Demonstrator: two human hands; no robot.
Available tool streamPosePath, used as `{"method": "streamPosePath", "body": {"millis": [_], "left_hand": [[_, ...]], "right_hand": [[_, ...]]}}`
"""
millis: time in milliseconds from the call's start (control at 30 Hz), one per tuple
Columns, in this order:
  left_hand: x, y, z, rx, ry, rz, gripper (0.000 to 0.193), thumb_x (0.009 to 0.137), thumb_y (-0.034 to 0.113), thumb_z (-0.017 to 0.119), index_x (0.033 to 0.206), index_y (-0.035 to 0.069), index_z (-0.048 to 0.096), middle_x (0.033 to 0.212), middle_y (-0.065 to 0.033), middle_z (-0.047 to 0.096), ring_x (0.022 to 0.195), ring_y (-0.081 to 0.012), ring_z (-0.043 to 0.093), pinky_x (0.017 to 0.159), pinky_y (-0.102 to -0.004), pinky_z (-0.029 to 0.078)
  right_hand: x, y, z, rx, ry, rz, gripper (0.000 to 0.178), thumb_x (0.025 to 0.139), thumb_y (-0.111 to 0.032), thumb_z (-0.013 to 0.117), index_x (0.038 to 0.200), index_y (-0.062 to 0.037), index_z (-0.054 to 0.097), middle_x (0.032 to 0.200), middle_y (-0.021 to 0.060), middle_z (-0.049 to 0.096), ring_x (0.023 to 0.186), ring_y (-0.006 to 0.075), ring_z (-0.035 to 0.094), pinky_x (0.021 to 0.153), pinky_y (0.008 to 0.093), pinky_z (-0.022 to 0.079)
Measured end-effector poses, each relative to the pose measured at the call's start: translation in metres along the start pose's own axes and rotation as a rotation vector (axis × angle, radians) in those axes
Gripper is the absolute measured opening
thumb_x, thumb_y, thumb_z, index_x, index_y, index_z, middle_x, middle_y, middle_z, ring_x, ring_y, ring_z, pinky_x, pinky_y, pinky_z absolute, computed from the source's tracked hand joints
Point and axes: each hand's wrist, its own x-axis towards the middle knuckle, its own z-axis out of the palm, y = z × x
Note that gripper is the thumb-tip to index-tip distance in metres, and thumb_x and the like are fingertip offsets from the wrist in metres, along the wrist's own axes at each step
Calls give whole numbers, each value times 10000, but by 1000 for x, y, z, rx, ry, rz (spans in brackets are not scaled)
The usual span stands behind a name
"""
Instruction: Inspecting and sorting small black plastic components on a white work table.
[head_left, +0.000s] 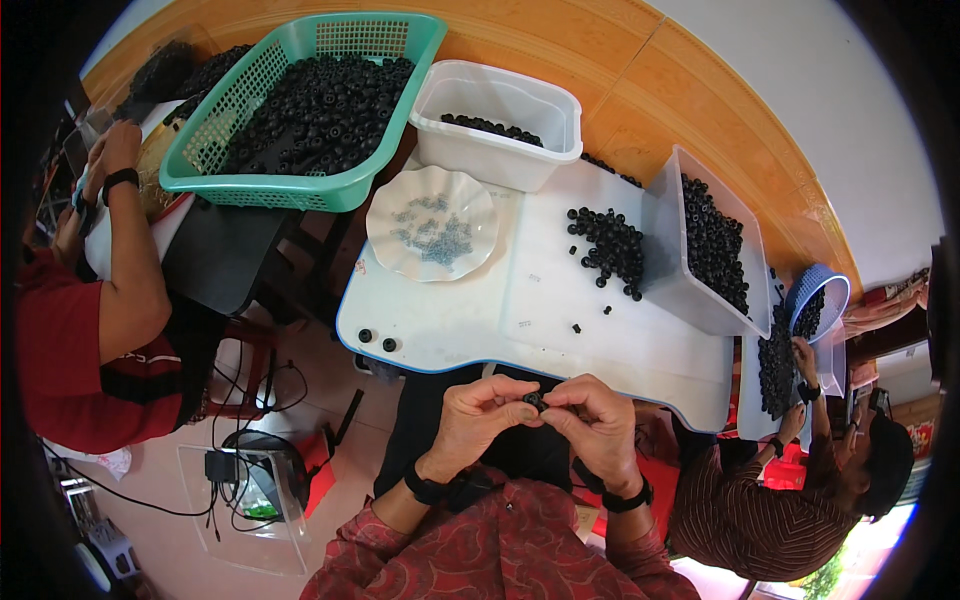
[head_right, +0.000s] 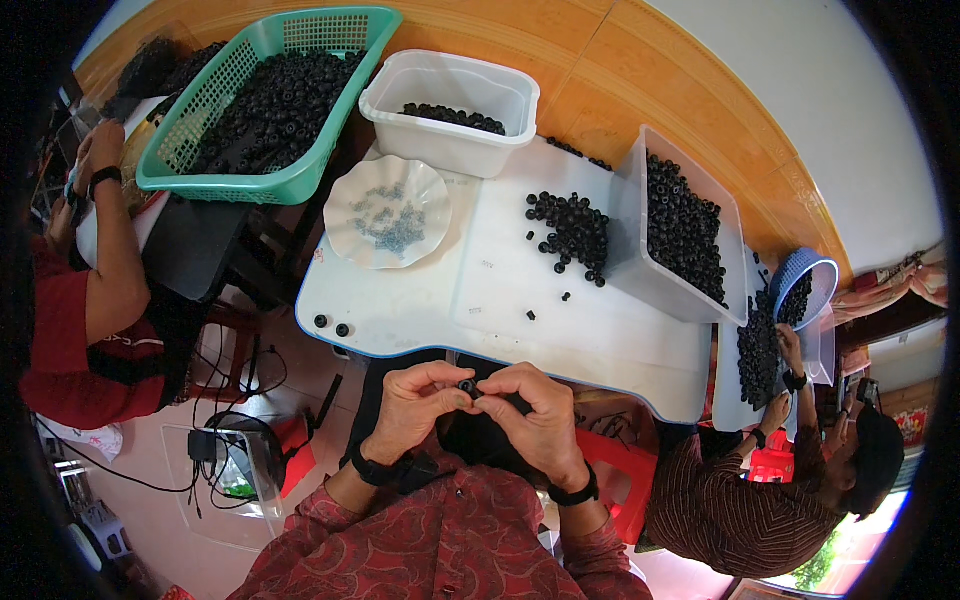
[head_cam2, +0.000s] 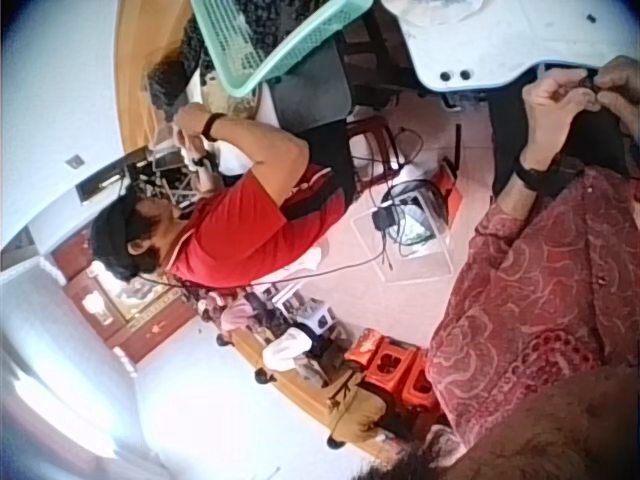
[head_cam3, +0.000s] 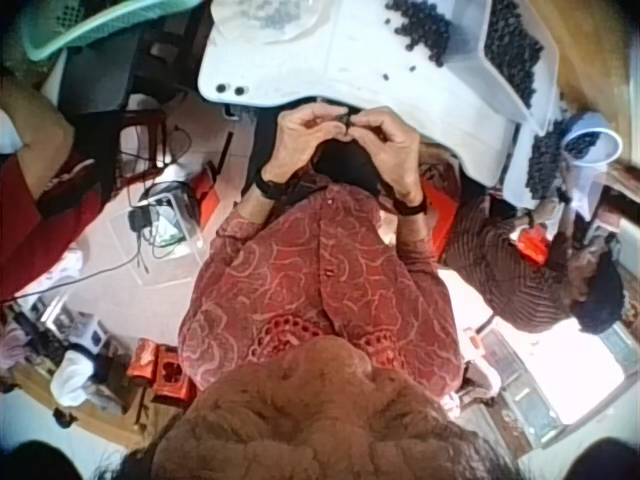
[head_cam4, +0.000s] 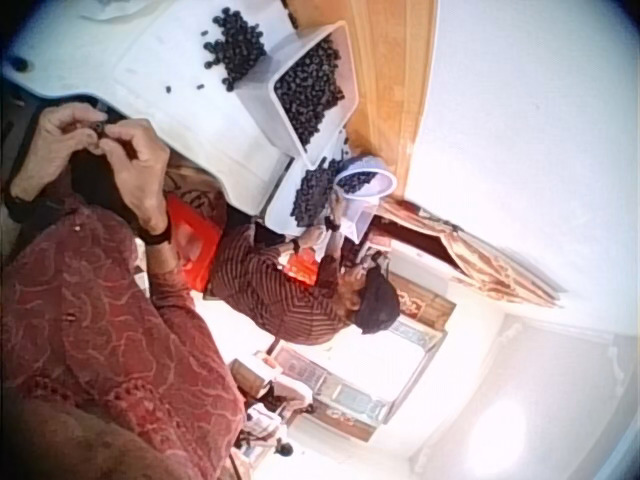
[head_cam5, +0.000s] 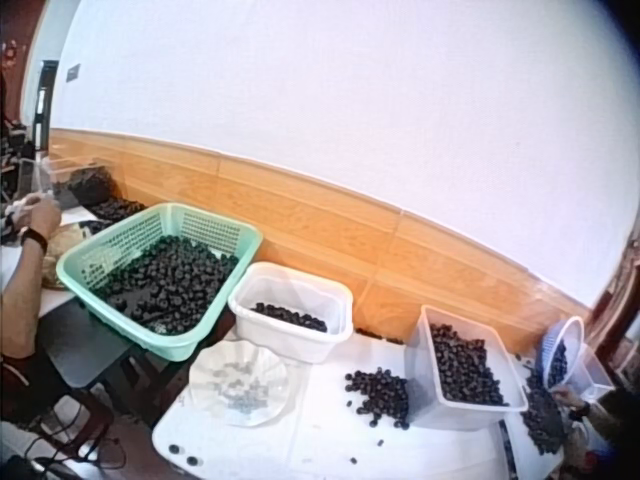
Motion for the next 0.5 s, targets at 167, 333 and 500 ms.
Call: {"method": "streamPosePath", "body": {"millis": [167,333,500], "left_hand": [[1,4,0,37,-59,53,282,855,-63,665,1135,-37,651,971,-111,680,859,-183,700,794,-260,572],[1,4,-2,53,-75,26,279,871,-45,655,1149,-42,641,980,-111,678,862,-184,699,803,-262,572],[1,4,0,1,-70,-17,286,896,-37,628,1180,-56,611,987,-130,687,881,-208,700,817,-286,577]], "right_hand": [[0,1,-3,82,-23,80,167,778,61,727,919,-3,666,897,81,668,823,164,669,735,265,529],[6,-2,-8,-60,-133,-55,154,787,65,720,917,5,663,904,86,654,826,155,676,726,260,551],[2,-3,3,94,11,48,140,786,58,723,909,5,682,896,93,638,820,163,685,703,256,569]]}}
